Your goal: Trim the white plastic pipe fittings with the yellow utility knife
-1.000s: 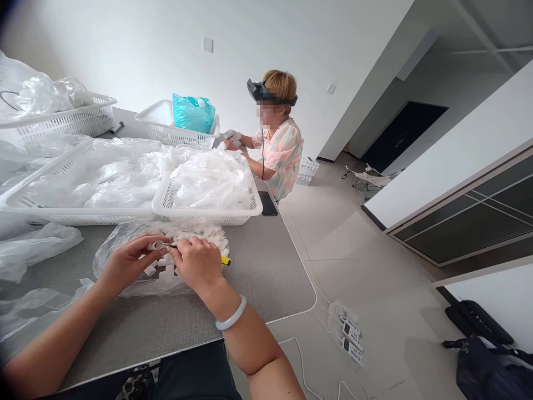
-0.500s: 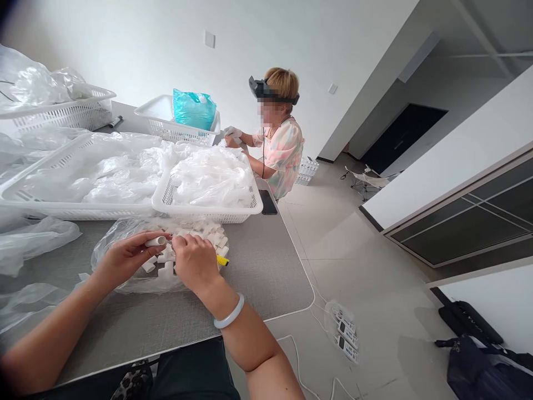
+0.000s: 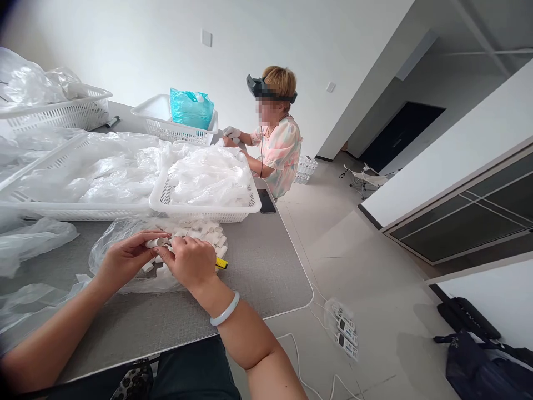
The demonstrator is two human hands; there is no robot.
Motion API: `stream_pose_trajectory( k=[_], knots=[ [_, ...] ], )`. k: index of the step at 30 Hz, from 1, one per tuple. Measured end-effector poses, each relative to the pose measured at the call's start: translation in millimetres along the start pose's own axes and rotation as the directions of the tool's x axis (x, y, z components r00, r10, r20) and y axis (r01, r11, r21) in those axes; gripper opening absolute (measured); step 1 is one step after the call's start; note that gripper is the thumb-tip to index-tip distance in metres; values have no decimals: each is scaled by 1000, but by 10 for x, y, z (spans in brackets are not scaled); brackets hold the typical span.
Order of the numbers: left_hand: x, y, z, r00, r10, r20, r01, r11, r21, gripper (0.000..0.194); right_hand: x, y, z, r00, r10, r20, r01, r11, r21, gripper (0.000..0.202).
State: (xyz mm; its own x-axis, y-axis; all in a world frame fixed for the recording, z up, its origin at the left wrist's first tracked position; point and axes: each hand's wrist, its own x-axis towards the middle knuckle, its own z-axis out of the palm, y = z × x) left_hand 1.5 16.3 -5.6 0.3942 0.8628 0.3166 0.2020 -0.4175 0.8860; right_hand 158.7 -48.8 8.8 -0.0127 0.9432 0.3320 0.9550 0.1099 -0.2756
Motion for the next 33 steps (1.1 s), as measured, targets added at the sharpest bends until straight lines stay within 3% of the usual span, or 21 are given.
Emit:
stream_pose_trajectory(
  k=[7, 15, 23, 28, 33],
  knots=[
    [-14, -21, 25, 999, -52, 3, 52, 999, 3, 51, 2, -16, 5, 999, -16, 37, 15, 999, 36, 42],
    [4, 10, 15, 999, -29, 24, 32, 988, -152, 57, -2, 3, 66, 997, -53, -57, 52, 998, -28, 39],
    [-3, -50, -22, 998, -7, 55, 22, 962, -271, 43, 1, 1, 107, 980, -71, -188, 59, 996, -71, 40],
    [1, -19, -18, 998, -21, 67, 42, 945, -323, 39, -9, 21, 124, 980, -94, -174, 85, 994, -62, 38],
    [2, 71, -47, 989, -107, 99, 138, 914, -382, 38, -17, 25, 125, 981, -81, -178, 75, 996, -42, 41]
  ],
)
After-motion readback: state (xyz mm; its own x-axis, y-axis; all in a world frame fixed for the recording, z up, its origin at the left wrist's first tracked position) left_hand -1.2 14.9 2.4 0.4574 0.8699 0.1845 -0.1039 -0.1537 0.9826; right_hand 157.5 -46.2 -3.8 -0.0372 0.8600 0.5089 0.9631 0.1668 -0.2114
